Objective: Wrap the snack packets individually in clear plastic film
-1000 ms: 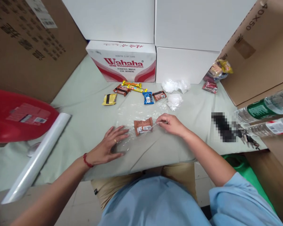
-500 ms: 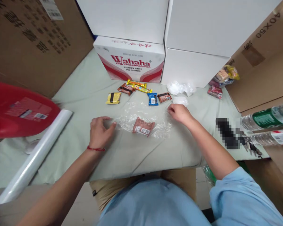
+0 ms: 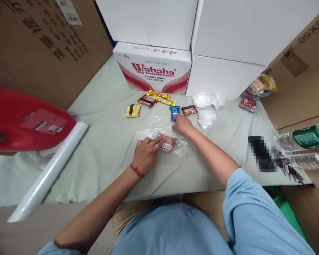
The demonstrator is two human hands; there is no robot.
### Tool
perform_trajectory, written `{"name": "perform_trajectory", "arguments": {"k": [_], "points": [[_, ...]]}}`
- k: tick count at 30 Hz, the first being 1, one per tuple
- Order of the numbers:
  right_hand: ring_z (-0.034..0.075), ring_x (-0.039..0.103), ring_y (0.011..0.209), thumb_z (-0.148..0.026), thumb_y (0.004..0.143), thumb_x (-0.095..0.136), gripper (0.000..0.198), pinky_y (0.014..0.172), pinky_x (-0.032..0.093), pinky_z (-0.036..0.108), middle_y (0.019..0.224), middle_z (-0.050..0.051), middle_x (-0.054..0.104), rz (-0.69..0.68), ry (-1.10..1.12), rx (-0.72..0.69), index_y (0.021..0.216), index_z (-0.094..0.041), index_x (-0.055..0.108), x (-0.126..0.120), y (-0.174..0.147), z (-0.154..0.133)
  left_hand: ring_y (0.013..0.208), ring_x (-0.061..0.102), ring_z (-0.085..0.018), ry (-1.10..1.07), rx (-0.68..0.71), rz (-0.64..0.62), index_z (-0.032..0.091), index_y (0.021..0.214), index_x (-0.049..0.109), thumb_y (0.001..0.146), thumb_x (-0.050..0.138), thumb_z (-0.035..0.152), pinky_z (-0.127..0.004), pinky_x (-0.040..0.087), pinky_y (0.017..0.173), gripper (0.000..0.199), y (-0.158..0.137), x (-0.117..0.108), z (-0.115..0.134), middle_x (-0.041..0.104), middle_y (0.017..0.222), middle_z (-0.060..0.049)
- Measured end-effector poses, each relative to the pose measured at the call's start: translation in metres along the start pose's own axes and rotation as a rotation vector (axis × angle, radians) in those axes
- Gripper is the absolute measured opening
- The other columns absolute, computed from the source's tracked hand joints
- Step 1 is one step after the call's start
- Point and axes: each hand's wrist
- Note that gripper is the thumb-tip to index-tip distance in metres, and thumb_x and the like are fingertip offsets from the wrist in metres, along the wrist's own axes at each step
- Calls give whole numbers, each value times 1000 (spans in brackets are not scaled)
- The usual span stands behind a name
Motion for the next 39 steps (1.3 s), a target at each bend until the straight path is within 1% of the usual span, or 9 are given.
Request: {"name": "perform_trajectory", "arguments": {"k": [8, 15, 17, 20, 24, 29, 34, 36, 39], "points": [[27, 59, 108, -24, 91, 61, 19, 98, 43, 35, 115, 13, 65, 206, 0, -403, 103, -17, 74, -24, -38, -5, 103, 61, -27, 30, 11, 27, 26, 142, 65, 101, 38, 13, -46, 44, 83, 50, -7, 9, 2, 66, 146, -5], [19, 62, 88, -20, 103, 46, 50, 76, 43, 28, 121, 7, 62, -124, -169, -517, 148, -37, 54, 11, -107, -31, 102, 67, -26, -267, -39, -4, 23, 99, 79, 91, 48, 12, -44, 52, 91, 33, -8, 6, -21, 79, 111, -9], [22, 61, 99, -15, 104, 41, 58, 83, 44, 30, 130, 9, 59, -132, -186, -500, 155, -40, 46, 25, -115, -30, 106, 69, -24, -512, -141, 90, 23, 97, 78, 86, 48, 14, -42, 53, 98, 34, -16, 3, -41, 78, 116, -6], [27, 56, 118, -12, 104, 37, 60, 92, 46, 34, 140, 11, 54, -121, -174, -504, 156, -40, 47, 36, -120, -31, 104, 71, -22, -769, -533, 342, 22, 100, 77, 88, 47, 24, -39, 55, 99, 32, -23, -9, -68, 79, 111, -5], [30, 52, 129, -9, 103, 37, 60, 94, 47, 36, 145, 14, 51, -131, -149, -465, 155, -36, 50, 35, -122, -40, 122, 63, -27, -621, -802, 505, 19, 115, 71, 95, 45, 49, -45, 45, 112, 44, -3, -25, -82, 75, 121, -11], [28, 53, 129, -8, 102, 39, 58, 106, 44, 43, 145, 14, 51, -108, -67, -487, 150, -35, 57, 36, -119, -38, 159, 19, -42, -430, -747, 179, 17, 109, 70, 78, 72, 58, -63, 16, 126, 52, 31, -17, -67, 45, 161, -22], [25, 54, 125, -11, 100, 50, 54, 116, 37, 49, 140, 11, 55, -28, 71, -534, 149, -33, 58, 47, -120, -25, 120, 64, -29, -581, -614, 182, 19, 83, 66, 77, 69, 35, -45, 47, 110, 17, 20, -6, -45, 71, 122, -13], [27, 53, 127, -11, 98, 55, 53, 118, 35, 52, 138, 12, 56, 10, 111, -559, 147, -30, 60, 51, -121, -24, 93, 69, -20, -654, -568, 231, 20, 85, 65, 82, 61, 32, -36, 55, 92, 13, 15, -7, -30, 73, 101, -6], [29, 49, 133, -12, 93, 61, 47, 121, 29, 58, 138, 13, 57, 76, 189, -598, 138, -24, 65, 57, -125, -23, 93, 70, -19, -735, -359, 236, 22, 92, 68, 85, 60, 29, -34, 56, 90, 13, 14, -9, -2, 76, 99, -4]]}}
Point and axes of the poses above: each hand's wrist, its own y-axis towards the middle knuckle, its own x-axis out of the palm, z = x × y
